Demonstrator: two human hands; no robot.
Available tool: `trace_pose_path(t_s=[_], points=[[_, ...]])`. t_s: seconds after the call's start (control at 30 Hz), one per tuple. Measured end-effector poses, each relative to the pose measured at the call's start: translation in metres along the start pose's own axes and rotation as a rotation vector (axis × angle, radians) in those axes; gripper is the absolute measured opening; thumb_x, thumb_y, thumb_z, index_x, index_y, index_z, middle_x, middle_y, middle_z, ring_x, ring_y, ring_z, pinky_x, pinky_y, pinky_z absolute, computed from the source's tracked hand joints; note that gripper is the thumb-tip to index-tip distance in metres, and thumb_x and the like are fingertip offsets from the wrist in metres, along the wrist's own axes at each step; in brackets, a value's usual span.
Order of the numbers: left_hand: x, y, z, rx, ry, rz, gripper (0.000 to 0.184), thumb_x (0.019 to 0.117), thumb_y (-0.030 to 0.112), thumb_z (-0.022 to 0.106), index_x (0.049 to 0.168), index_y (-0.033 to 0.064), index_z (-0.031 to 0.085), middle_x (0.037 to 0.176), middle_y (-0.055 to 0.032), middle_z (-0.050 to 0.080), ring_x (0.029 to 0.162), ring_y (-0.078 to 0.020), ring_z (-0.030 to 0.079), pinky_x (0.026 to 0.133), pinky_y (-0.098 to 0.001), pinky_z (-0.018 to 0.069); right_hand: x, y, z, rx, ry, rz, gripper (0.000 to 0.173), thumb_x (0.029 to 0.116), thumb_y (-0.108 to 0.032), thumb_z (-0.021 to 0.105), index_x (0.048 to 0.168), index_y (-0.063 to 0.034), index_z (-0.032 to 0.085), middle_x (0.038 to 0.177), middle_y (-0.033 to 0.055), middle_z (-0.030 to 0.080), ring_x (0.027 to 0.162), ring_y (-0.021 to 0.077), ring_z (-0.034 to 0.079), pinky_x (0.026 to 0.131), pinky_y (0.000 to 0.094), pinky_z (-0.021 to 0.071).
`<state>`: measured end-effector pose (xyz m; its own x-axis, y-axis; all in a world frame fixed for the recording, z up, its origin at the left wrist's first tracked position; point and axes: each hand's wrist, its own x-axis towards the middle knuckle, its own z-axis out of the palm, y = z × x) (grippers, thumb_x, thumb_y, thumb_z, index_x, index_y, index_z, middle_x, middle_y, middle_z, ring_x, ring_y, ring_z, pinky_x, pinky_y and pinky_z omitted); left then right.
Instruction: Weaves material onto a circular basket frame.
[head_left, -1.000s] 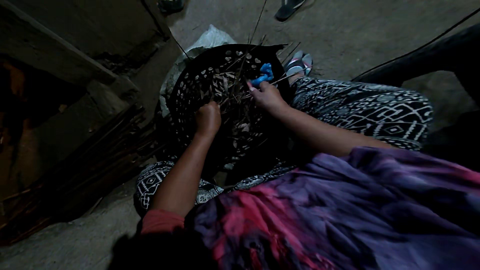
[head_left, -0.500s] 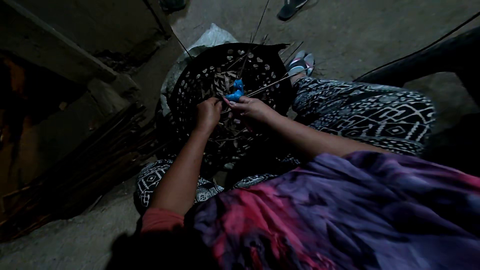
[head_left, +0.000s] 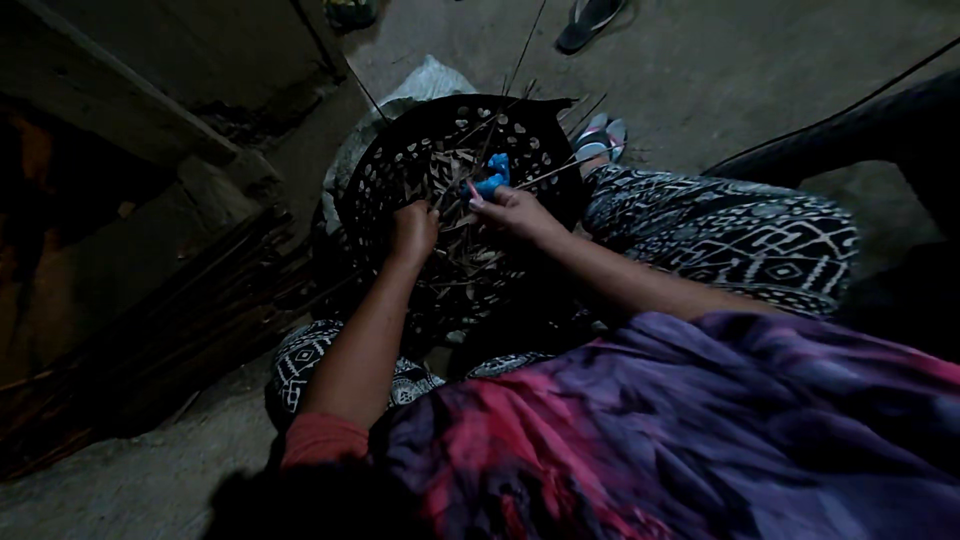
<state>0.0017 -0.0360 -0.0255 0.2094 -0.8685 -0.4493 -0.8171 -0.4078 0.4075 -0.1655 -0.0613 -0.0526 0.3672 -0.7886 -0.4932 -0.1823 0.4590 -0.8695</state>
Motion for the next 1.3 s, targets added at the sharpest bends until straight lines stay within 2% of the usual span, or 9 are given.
trace_pose_path(t_s=[0.07, 0.13, 0.33, 0.6, 0.87, 0.97, 1.03, 1.1, 1.3], points=[[0.000, 0.006, 0.002, 0.037, 0.025, -0.008, 0.031, 0.1086, 0.022, 0.051, 0.125, 0.0025, 0.069, 0.117, -0.0202, 0.072, 0.112, -0.0355, 0.069, 0.097, -0.0558, 0.0528, 0.001, 0.005, 0.000, -0.254, -0.060, -0.061, 0.034, 0.1083, -0.025, 0.054, 0.128, 0.0027, 0.058, 0.106, 0.0170, 0.066, 0.087, 0.0218, 0.064, 0.081, 0.0424, 0.0539], [-0.002, 0.012, 0.004, 0.075, 0.038, -0.009, 0.030, 0.1082, 0.019, 0.050, 0.123, 0.0018, 0.069, 0.117, -0.0205, 0.072, 0.112, -0.0358, 0.069, 0.097, -0.0563, 0.0524, 0.001, 0.004, 0.002, -0.468, -0.100, -0.079, 0.036, 0.1100, -0.028, 0.051, 0.121, 0.0048, 0.060, 0.103, 0.0217, 0.066, 0.088, 0.0304, 0.065, 0.084, 0.0521, 0.0525], [-0.003, 0.016, 0.010, 0.164, 0.079, -0.001, 0.029, 0.1065, 0.014, 0.048, 0.122, 0.0003, 0.069, 0.114, -0.0212, 0.073, 0.112, -0.0366, 0.070, 0.096, -0.0571, 0.0523, -0.003, -0.005, 0.010, -0.632, -0.137, -0.056, 0.039, 0.1123, -0.029, 0.043, 0.112, 0.0055, 0.062, 0.095, 0.0216, 0.063, 0.087, 0.0338, 0.063, 0.082, 0.0538, 0.0499], [-0.005, 0.016, 0.011, 0.188, 0.078, -0.001, 0.029, 0.1060, 0.014, 0.049, 0.120, -0.0004, 0.070, 0.114, -0.0218, 0.073, 0.112, -0.0374, 0.070, 0.096, -0.0565, 0.0526, -0.001, -0.008, 0.014, -0.775, -0.104, -0.100, 0.039, 0.1116, -0.026, 0.045, 0.122, 0.0075, 0.061, 0.117, 0.0302, 0.065, 0.114, 0.0465, 0.063, 0.098, 0.0643, 0.0462], [-0.008, 0.010, 0.010, 0.131, 0.060, 0.026, 0.032, 0.1096, 0.022, 0.049, 0.124, 0.0009, 0.069, 0.115, -0.0211, 0.073, 0.112, -0.0368, 0.070, 0.098, -0.0556, 0.0519, 0.027, -0.001, -0.012, -0.777, 0.085, 0.018, 0.047, 0.1129, -0.030, 0.039, 0.133, 0.0081, 0.057, 0.126, 0.0347, 0.061, 0.122, 0.0514, 0.059, 0.103, 0.0674, 0.0435], [-0.006, 0.006, 0.008, 0.058, 0.059, 0.021, 0.031, 0.1093, 0.021, 0.050, 0.122, 0.0011, 0.070, 0.115, -0.0200, 0.073, 0.111, -0.0351, 0.070, 0.098, -0.0546, 0.0520, 0.032, 0.004, -0.026, -0.568, 0.164, 0.050, 0.045, 0.1124, -0.029, 0.041, 0.130, 0.0094, 0.056, 0.122, 0.0321, 0.062, 0.116, 0.0453, 0.062, 0.100, 0.0628, 0.0451], [-0.005, 0.004, 0.007, 0.029, 0.052, 0.019, 0.031, 0.1094, 0.021, 0.051, 0.122, 0.0008, 0.070, 0.116, -0.0202, 0.073, 0.111, -0.0351, 0.070, 0.098, -0.0547, 0.0520, 0.024, 0.007, -0.021, -0.349, 0.134, 0.011, 0.040, 0.1115, -0.030, 0.045, 0.126, 0.0052, 0.057, 0.109, 0.0202, 0.067, 0.093, 0.0277, 0.065, 0.085, 0.0478, 0.0524], [-0.004, 0.003, 0.007, 0.018, 0.056, 0.034, 0.031, 0.1093, 0.022, 0.051, 0.122, 0.0015, 0.070, 0.114, -0.0199, 0.073, 0.110, -0.0348, 0.070, 0.098, -0.0545, 0.0523, 0.011, 0.004, -0.007, -0.131, 0.045, 0.021, 0.034, 0.1106, -0.030, 0.048, 0.123, -0.0001, 0.055, 0.094, 0.0070, 0.065, 0.072, 0.0105, 0.059, 0.068, 0.0304, 0.0513], [-0.003, 0.001, 0.009, -0.036, 0.027, 0.108, 0.033, 0.1099, 0.021, 0.049, 0.129, 0.0029, 0.068, 0.119, -0.0197, 0.072, 0.114, -0.0360, 0.069, 0.100, -0.0588, 0.0504, 0.003, -0.008, 0.010, 0.155, -0.089, 0.201, 0.025, 0.1102, -0.029, 0.048, 0.122, -0.0075, 0.053, 0.084, 0.0018, 0.067, 0.058, 0.0048, 0.057, 0.054, 0.0199, 0.0472]])
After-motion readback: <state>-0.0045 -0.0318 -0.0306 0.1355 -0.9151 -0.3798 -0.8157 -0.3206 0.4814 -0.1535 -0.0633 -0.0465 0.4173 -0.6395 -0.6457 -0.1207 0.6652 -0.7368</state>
